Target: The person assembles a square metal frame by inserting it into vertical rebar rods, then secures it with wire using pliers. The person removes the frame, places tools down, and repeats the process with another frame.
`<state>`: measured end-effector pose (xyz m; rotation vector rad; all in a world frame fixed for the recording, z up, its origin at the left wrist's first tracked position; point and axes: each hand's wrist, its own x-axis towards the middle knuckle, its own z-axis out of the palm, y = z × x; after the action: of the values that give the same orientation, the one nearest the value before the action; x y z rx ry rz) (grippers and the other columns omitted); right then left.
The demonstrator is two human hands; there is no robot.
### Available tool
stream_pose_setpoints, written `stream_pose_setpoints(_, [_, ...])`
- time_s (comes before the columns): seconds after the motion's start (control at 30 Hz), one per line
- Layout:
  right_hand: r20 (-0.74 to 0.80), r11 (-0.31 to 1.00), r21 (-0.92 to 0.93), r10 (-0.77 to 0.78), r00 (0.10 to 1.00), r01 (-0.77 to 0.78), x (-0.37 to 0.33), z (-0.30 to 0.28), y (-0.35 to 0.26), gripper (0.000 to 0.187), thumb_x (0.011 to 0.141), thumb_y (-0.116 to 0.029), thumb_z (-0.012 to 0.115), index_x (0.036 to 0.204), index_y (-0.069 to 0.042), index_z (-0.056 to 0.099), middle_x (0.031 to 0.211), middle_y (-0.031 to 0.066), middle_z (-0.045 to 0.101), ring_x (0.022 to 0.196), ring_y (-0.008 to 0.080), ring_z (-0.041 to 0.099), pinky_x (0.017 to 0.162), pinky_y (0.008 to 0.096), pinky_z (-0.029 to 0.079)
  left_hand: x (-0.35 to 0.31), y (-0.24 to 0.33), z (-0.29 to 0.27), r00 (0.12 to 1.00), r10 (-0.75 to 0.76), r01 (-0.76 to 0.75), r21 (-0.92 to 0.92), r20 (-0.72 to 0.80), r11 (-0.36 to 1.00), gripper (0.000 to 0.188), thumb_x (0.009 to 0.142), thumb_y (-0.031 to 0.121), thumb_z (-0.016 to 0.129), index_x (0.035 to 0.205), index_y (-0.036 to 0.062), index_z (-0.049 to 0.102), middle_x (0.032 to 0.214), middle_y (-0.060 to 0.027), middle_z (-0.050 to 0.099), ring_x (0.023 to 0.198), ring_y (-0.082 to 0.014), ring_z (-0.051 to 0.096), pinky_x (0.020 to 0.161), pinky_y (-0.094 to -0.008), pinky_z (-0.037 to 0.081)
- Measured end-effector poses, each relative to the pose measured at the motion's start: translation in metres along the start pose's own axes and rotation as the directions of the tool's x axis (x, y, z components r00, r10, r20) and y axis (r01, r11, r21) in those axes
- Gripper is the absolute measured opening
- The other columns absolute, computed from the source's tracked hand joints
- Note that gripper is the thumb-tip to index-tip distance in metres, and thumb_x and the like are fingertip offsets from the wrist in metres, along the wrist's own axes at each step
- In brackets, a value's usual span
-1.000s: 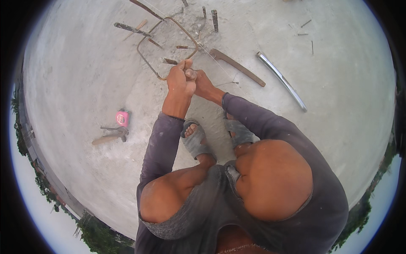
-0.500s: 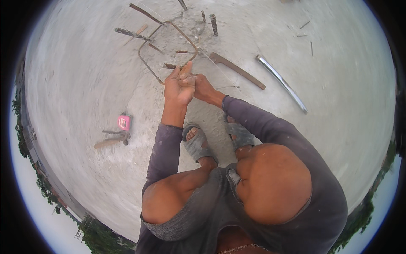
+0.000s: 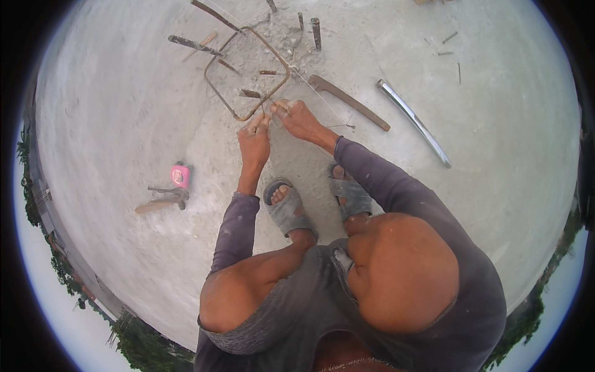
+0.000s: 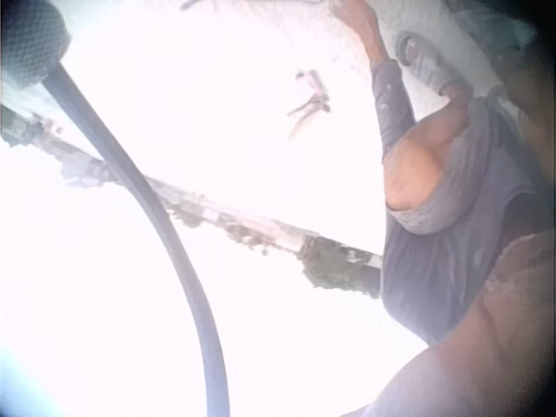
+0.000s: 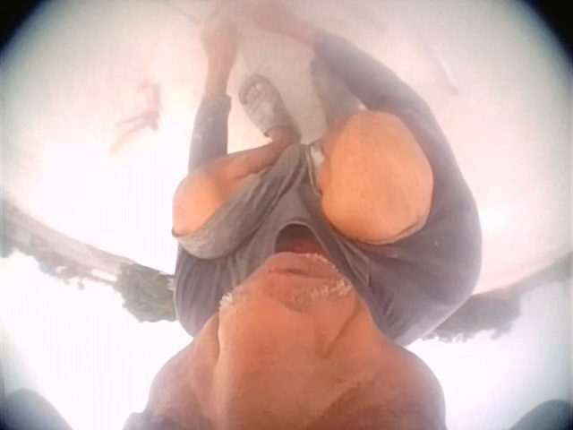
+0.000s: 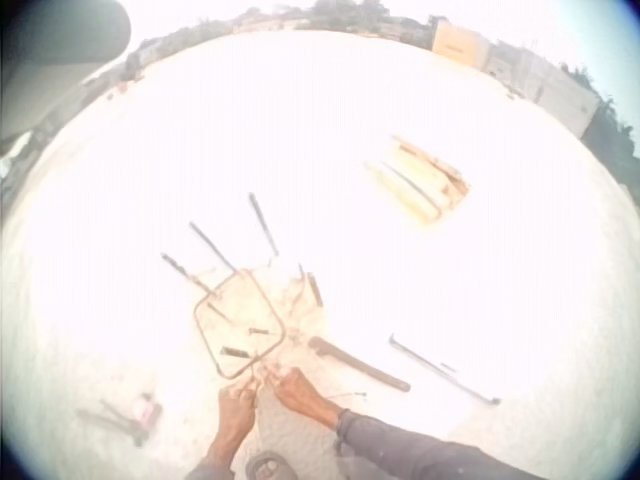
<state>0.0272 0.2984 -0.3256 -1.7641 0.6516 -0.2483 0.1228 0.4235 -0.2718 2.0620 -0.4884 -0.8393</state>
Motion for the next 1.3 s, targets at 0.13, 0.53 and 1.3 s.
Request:
stream_pose_setpoints(0.13, [-0.050, 0.998, 0.034, -0.041, 0.998, 0.043, 0.005, -0.013, -0.005, 0.034, 0.100, -0.025, 0.057, 0.113, 0.004, 0.069, 0.095, 0.0268, 0.070, 0.083, 0.0347, 0.067, 0.077, 0.0431, 0.051, 0.000, -0.006, 0.002, 0.939, 0.319, -0.258, 0.348, -0.130, 0.901, 0.025, 0.096, 0.017, 0.060, 0.110, 0.0020, 0.075, 0.101, -0.0213, 0.074, 0.085, -0.0361, 0.073, 0.079, -0.0404, 0.055])
stream_pose_setpoints(0.53, [0.070, 0.993, 0.068, 0.088, 0.994, -0.093, 0.026, -0.033, -0.017, 0.033, 0.098, -0.024, 0.060, 0.119, -0.001, 0.070, 0.107, 0.0241, 0.072, 0.102, 0.0355, 0.069, 0.088, 0.0424, 0.052, -0.006, -0.016, 0.005, 0.928, 0.356, -0.296, 0.356, -0.114, 0.886, 0.025, 0.094, 0.010, 0.057, 0.112, 0.0036, 0.073, 0.097, -0.0200, 0.074, 0.087, -0.0397, 0.071, 0.077, -0.0435, 0.055])
stream_pose_setpoints(1.3, [-0.031, 0.920, -0.242, -0.324, 0.946, 0.307, 0.016, -0.003, 0.003, 0.026, 0.101, -0.018, 0.057, 0.113, 0.004, 0.065, 0.094, 0.0210, 0.071, 0.082, 0.0367, 0.069, 0.071, 0.0378, 0.053, -0.011, 0.040, 0.006, 0.985, 0.170, -0.170, 0.028, 0.026, 0.985, 0.026, 0.096, 0.016, 0.056, 0.081, -0.0036, 0.064, 0.060, -0.0040, 0.048, 0.058, -0.0105, 0.043, 0.053, -0.0345, 0.035])
